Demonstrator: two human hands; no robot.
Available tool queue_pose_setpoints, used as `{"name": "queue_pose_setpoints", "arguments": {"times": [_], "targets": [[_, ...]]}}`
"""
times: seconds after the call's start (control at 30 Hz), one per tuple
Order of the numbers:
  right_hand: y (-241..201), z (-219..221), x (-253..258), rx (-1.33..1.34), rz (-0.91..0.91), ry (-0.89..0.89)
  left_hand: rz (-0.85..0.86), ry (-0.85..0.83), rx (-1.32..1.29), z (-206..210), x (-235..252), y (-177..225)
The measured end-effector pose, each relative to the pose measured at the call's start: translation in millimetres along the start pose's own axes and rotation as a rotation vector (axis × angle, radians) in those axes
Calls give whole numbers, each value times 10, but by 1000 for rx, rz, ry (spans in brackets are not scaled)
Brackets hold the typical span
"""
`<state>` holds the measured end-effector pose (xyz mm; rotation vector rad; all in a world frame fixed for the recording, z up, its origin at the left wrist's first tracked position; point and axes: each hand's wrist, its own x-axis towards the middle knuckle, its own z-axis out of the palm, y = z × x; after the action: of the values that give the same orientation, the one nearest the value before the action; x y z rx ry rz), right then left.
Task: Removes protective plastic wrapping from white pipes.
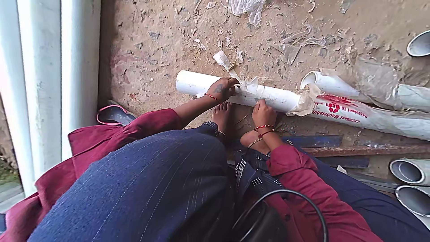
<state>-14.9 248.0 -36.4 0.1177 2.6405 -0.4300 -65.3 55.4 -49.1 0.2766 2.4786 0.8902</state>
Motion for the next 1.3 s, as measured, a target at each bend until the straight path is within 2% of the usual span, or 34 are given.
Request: {"name": "queue_pose_setpoints", "arguments": {"times": [0.1, 0.13, 0.17, 0.2, 0.27, 0.3, 0.33, 0.37, 0.47, 0.63, 0.7, 0.9, 1.0, 1.07, 1.17, 1.2, 1.3], "targets": [[0, 162, -169, -168, 86, -349, -80, -59, 99, -28, 7, 131], [32, 214, -204, -199, 83, -401, -104, -87, 131, -45, 23, 186], [80, 245, -215, -177, 53, -333, -116, -111, 157, -73, 58, 222], [142, 278, -199, -117, -8, -144, -99, -119, 177, -88, 81, 221], [281, 330, -84, -23, -179, 342, -9, -127, 237, -20, 20, 188], [318, 286, 38, -19, -229, 512, 52, -116, 266, 16, -22, 178], [339, 236, 206, -28, -259, 626, 105, -110, 296, 17, -34, 173], [358, 191, 341, -59, -263, 646, 146, -113, 317, 19, -48, 180], [416, 199, 596, -118, -225, 476, 255, -122, 343, 86, -128, 178], [522, 274, 858, -112, -340, 530, 338, -93, 331, 181, -291, 189], [512, 183, 943, -91, -341, 454, 394, -106, 344, 188, -349, 201], [263, -260, 1131, -121, -90, 8, 639, -83, 383, 82, -587, 125], [226, -411, 1299, -122, 69, -97, 735, -40, 375, 45, -676, 137], [227, -413, 1327, -107, 51, -49, 633, 35, 340, 2, -664, 131], [241, -344, 1303, -82, -56, 86, 361, 195, 221, -35, -571, 106], [261, -303, 1277, -64, -89, 143, 242, 182, 193, -50, -548, 95], [362, -116, 1067, 44, -220, 416, -88, -12, 206, -112, -413, -45]]}}
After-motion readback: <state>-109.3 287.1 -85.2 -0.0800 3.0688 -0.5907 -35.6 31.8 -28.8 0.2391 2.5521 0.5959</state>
